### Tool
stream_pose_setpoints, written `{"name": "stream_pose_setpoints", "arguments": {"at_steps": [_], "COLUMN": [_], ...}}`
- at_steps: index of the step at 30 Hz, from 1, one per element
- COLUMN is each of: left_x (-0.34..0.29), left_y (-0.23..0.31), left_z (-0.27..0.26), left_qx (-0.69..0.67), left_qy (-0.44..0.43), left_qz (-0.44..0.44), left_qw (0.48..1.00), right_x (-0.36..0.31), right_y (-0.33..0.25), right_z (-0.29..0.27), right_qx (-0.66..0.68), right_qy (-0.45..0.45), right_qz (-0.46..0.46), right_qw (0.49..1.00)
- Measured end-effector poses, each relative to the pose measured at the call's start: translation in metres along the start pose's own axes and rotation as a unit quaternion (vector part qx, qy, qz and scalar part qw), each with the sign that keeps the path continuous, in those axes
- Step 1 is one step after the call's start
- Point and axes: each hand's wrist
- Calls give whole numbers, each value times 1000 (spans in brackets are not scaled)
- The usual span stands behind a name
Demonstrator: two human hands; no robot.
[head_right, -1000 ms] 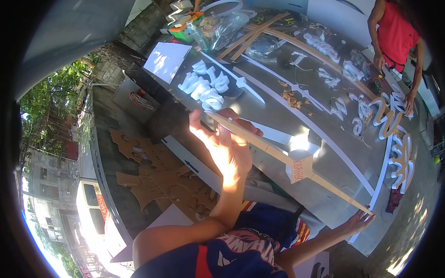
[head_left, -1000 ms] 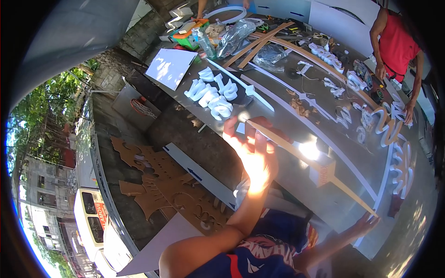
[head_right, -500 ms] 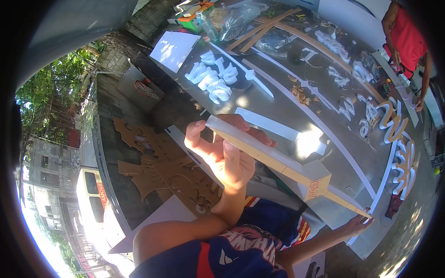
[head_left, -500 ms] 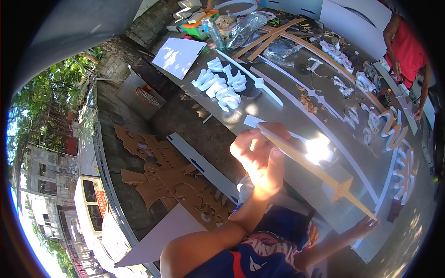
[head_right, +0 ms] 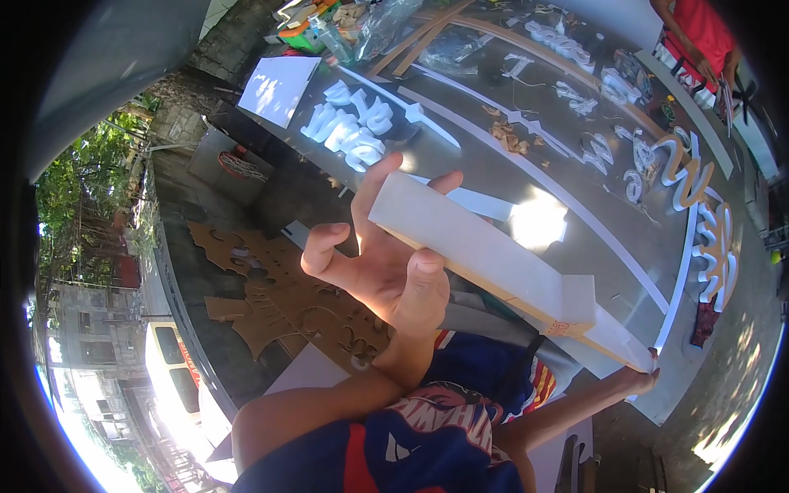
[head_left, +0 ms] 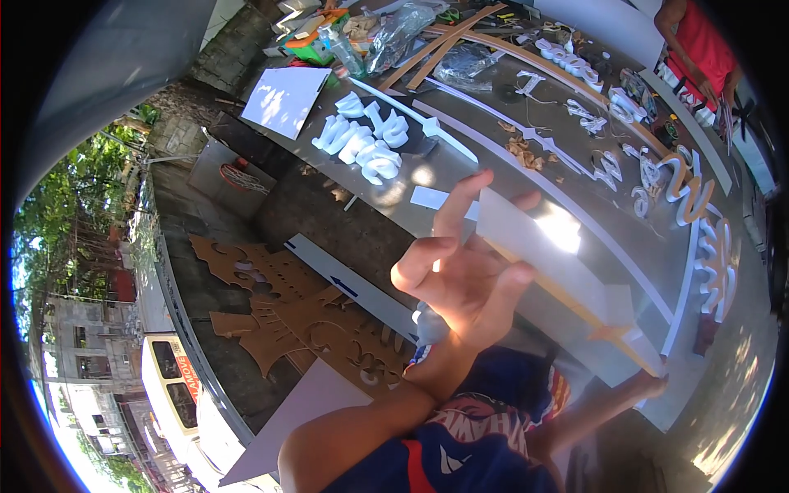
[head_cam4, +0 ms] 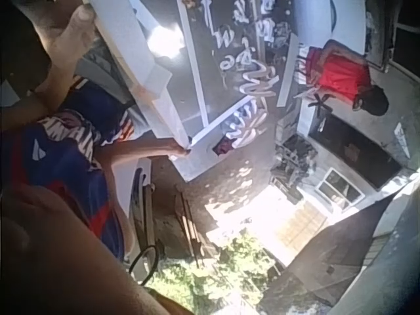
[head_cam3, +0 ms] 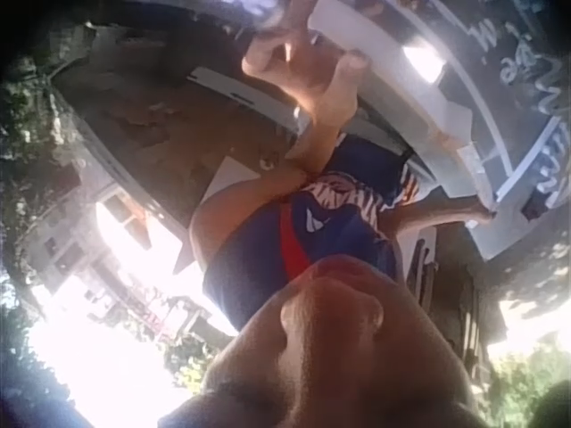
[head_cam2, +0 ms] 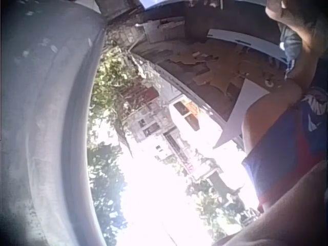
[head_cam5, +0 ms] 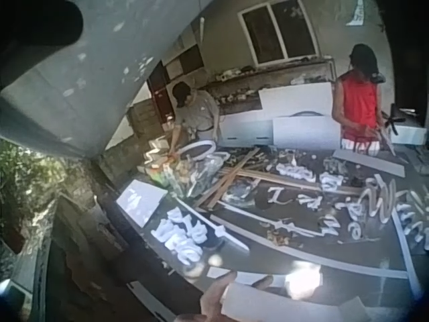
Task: The recorder is sanding the edges of a white plastic sign component using a sanding block.
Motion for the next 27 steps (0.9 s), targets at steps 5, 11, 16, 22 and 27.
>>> {"name": "stream_pose_setpoints", "arguments": {"at_steps": [5,11,16,22,27], "left_x": [1,-1,-2,-1,-1], "left_y": [-6,-6,-6,-9,-10], "left_z": [1,-1,-2,-1,-1], "left_qx": [16,7,-34,-60,-62], "left_qy": [4,4,-4,-12,-10], "left_qz": [33,29,35,38,43], "left_qw": [999,1000,999,997,997], "right_x": [-5,3,9,1,-4], "right_y": [4,5,6,4,4], "right_z": [1,-7,-9,-4,3], "right_qx": [-26,37,56,28,42], "right_qy": [25,15,71,32,64], "right_qz": [-39,-1,-14,-16,-32], "right_qw": [999,999,996,999,997]}}
Point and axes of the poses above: each hand's wrist, its own x-axis towards the middle knuckle, its own z-axis out of the palm, y = z × x, and after that the axes turned 4 degrees about x, right-handed
